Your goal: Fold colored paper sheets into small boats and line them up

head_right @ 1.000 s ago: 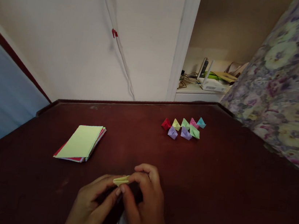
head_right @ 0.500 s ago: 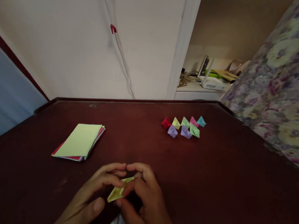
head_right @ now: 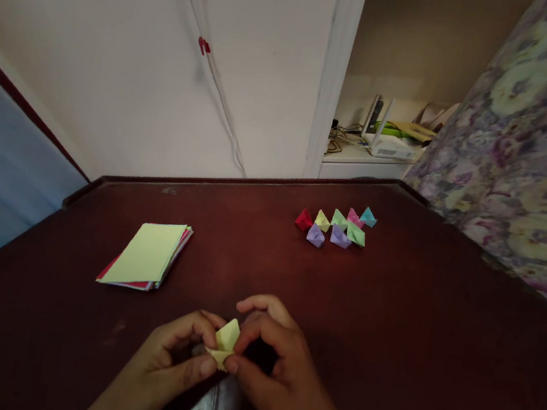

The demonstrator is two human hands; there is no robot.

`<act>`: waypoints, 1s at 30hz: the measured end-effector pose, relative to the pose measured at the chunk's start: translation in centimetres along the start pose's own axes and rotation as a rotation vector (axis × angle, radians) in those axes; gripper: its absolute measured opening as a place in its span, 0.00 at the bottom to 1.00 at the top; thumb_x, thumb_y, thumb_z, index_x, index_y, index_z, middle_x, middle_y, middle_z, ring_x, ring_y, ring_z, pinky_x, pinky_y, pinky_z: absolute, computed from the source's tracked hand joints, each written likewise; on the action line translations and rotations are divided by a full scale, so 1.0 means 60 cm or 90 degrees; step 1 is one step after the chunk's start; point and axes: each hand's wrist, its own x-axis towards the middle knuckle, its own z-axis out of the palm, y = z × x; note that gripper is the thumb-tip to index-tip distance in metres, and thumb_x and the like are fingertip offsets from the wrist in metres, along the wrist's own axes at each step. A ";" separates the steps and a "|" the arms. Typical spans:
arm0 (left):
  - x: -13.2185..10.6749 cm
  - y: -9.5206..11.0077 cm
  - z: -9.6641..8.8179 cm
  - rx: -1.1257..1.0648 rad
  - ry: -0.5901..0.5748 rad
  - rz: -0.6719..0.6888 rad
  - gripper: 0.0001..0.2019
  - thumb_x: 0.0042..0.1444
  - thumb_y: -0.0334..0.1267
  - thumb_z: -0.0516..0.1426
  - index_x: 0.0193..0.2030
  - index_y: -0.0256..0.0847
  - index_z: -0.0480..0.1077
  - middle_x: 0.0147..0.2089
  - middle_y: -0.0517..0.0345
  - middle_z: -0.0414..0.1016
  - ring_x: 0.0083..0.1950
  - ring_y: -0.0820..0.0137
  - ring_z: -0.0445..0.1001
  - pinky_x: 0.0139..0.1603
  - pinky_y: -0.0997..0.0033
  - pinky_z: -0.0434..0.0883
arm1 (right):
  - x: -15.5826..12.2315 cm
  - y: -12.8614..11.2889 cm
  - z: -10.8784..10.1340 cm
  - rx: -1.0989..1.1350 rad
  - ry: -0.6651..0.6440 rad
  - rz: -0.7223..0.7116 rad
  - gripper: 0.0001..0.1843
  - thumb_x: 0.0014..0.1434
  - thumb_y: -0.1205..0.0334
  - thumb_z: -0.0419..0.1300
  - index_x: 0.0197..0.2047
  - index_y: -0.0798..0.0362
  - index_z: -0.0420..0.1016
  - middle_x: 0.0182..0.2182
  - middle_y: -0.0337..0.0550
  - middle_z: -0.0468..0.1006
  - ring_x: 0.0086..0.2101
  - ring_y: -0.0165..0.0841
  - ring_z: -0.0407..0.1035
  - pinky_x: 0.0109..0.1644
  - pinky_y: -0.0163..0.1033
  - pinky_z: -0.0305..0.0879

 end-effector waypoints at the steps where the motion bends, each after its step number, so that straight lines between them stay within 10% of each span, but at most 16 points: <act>1: 0.000 0.000 0.001 0.033 0.018 0.008 0.07 0.54 0.39 0.66 0.31 0.42 0.74 0.37 0.57 0.78 0.39 0.66 0.71 0.41 0.70 0.68 | 0.002 -0.001 0.004 0.008 0.018 0.007 0.05 0.57 0.64 0.67 0.30 0.50 0.75 0.48 0.43 0.73 0.48 0.40 0.70 0.52 0.44 0.66; 12: -0.003 -0.001 0.018 0.077 0.096 0.009 0.15 0.53 0.36 0.65 0.47 0.43 0.73 0.35 0.60 0.78 0.35 0.67 0.75 0.38 0.71 0.70 | 0.004 0.009 0.039 0.223 0.128 0.131 0.10 0.56 0.63 0.66 0.42 0.48 0.71 0.30 0.33 0.70 0.32 0.30 0.66 0.36 0.33 0.67; 18: -0.003 0.001 0.010 0.151 0.031 -0.081 0.11 0.59 0.42 0.61 0.27 0.39 0.73 0.26 0.61 0.72 0.29 0.70 0.67 0.32 0.73 0.62 | 0.007 0.005 0.034 0.142 0.097 0.133 0.07 0.56 0.61 0.65 0.39 0.50 0.75 0.30 0.36 0.72 0.33 0.32 0.67 0.38 0.36 0.66; 30: 0.001 0.003 0.018 0.183 0.060 -0.055 0.15 0.55 0.46 0.60 0.23 0.41 0.66 0.24 0.63 0.64 0.28 0.70 0.60 0.30 0.72 0.59 | 0.007 0.015 0.051 0.132 0.168 0.081 0.10 0.60 0.56 0.63 0.30 0.52 0.75 0.27 0.36 0.71 0.30 0.31 0.65 0.35 0.36 0.63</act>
